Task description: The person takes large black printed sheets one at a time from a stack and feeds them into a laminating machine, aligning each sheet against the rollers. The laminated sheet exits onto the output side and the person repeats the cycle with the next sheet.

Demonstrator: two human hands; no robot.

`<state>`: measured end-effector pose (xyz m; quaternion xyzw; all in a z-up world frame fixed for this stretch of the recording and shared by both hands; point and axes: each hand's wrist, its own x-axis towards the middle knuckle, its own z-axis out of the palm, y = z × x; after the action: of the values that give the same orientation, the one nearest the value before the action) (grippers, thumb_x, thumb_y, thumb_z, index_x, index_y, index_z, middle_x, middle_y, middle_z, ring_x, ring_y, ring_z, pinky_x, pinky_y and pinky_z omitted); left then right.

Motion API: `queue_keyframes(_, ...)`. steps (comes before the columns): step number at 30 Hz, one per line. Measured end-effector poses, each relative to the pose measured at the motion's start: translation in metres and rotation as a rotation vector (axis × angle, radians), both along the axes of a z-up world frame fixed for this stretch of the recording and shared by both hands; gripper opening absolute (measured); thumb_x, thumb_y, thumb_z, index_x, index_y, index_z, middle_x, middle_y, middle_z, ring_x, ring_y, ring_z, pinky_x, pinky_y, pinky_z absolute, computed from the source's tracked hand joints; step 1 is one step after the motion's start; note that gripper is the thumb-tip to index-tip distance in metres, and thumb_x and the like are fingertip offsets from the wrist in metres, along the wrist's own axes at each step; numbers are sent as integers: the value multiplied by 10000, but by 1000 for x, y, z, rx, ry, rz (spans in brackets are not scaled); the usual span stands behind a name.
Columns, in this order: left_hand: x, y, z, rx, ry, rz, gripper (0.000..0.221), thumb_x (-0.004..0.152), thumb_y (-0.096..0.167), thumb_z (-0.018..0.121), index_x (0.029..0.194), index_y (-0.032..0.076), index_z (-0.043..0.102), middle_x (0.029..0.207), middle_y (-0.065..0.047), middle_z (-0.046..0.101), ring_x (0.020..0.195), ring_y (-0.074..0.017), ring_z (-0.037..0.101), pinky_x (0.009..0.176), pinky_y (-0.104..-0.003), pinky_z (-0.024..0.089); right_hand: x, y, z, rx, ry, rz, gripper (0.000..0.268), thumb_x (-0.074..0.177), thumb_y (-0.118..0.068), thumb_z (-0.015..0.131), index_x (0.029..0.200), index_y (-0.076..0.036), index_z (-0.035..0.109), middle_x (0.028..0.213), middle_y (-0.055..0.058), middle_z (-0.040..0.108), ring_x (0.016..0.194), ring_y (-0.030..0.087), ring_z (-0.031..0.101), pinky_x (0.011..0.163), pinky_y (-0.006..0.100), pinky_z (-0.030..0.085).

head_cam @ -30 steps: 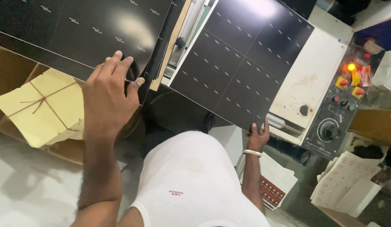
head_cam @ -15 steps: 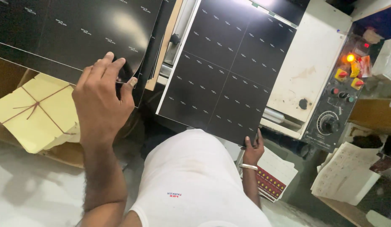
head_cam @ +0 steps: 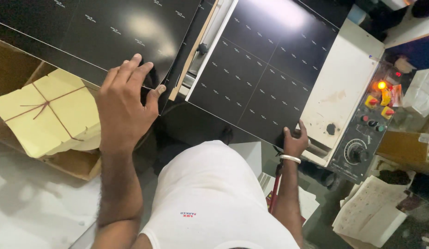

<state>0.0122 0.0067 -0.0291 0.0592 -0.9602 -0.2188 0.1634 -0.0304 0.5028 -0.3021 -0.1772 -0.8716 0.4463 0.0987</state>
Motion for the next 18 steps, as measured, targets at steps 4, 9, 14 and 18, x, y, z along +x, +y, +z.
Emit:
queue_keyframes(4,1,1,-5,-1,13,13,462,878,184,815,1290,7,704,1391,-207,636,1273,-405,593,1052,-492,483,-39,14,-7,334,21,94,586,826,-148,884,1363,-53,669,1054,127,678,894,221,655,836,373,536)
queue_keyframes(9,0,-6,-5,-45,48,-34,416,867,59,755,1279,18,712,1389,-193,657,1261,-380,621,1057,-466,511,-62,-6,23,420,36,93,521,872,-165,866,1332,-21,669,1016,125,642,873,236,647,805,391,525)
queue_keyframes(14,-1,-21,18,209,109,0,144,1018,21,701,1125,63,787,1068,-112,781,966,-272,770,842,-391,601,-53,-75,65,192,100,168,425,933,-131,804,1331,-44,684,1087,90,668,926,189,672,832,349,555)
queue_keyframes(18,-10,6,25,35,524,-48,133,1015,-35,678,1105,33,750,1039,-96,757,938,-245,765,800,-344,608,-35,-130,100,-143,26,339,407,965,-142,768,1348,-36,679,1088,85,712,960,160,693,853,308,571)
